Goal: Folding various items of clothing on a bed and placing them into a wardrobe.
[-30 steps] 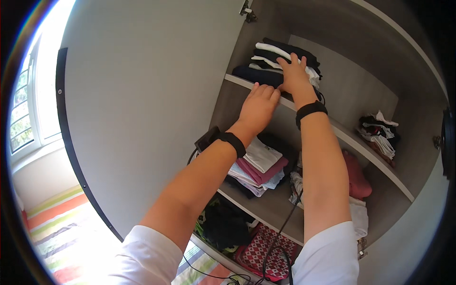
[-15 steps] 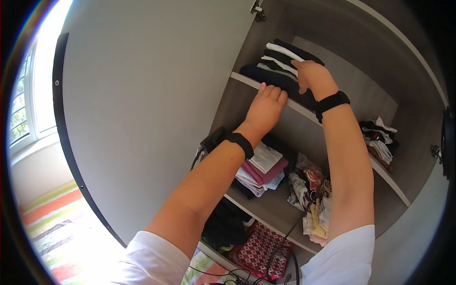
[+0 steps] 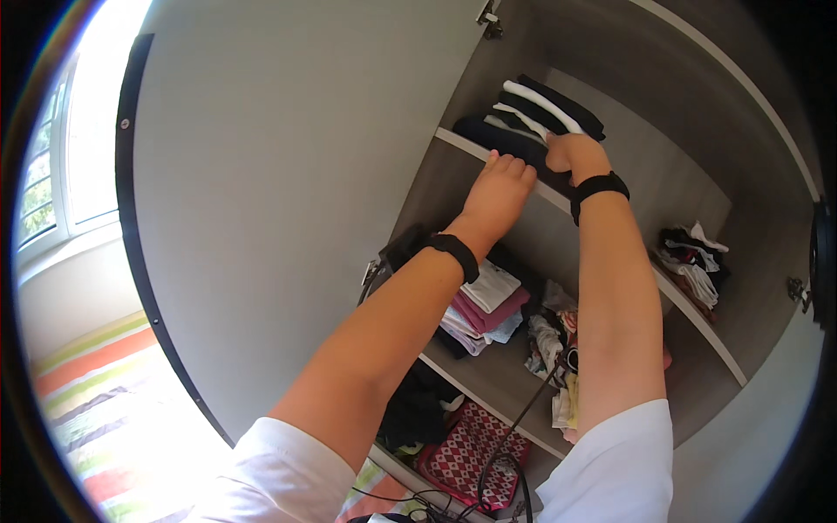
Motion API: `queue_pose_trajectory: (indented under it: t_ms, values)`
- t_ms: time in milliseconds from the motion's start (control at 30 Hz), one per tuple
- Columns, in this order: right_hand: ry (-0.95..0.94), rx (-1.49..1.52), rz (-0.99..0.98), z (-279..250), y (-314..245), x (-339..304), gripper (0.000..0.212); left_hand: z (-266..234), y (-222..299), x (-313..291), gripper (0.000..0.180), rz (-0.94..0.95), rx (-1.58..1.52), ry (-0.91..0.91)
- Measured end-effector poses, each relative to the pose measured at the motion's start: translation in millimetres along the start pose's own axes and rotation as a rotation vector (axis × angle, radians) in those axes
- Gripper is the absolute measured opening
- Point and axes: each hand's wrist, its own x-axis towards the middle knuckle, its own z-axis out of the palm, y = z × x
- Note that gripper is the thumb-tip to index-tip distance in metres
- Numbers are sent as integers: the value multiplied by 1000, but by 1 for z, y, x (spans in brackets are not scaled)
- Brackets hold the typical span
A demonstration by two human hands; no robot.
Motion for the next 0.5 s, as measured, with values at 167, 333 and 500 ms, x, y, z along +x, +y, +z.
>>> queue_pose_trajectory:
  t_ms: [167, 333, 500]
  values:
    - [107, -45, -47, 20, 19, 21, 67, -3, 4, 5, 26, 5, -18, 1]
    - [122, 215, -325, 20, 7, -33, 52, -7, -4, 1, 29, -37, 59, -88]
    - [598, 201, -616, 115, 41, -3, 39, 2, 13, 2, 26, -42, -33, -50]
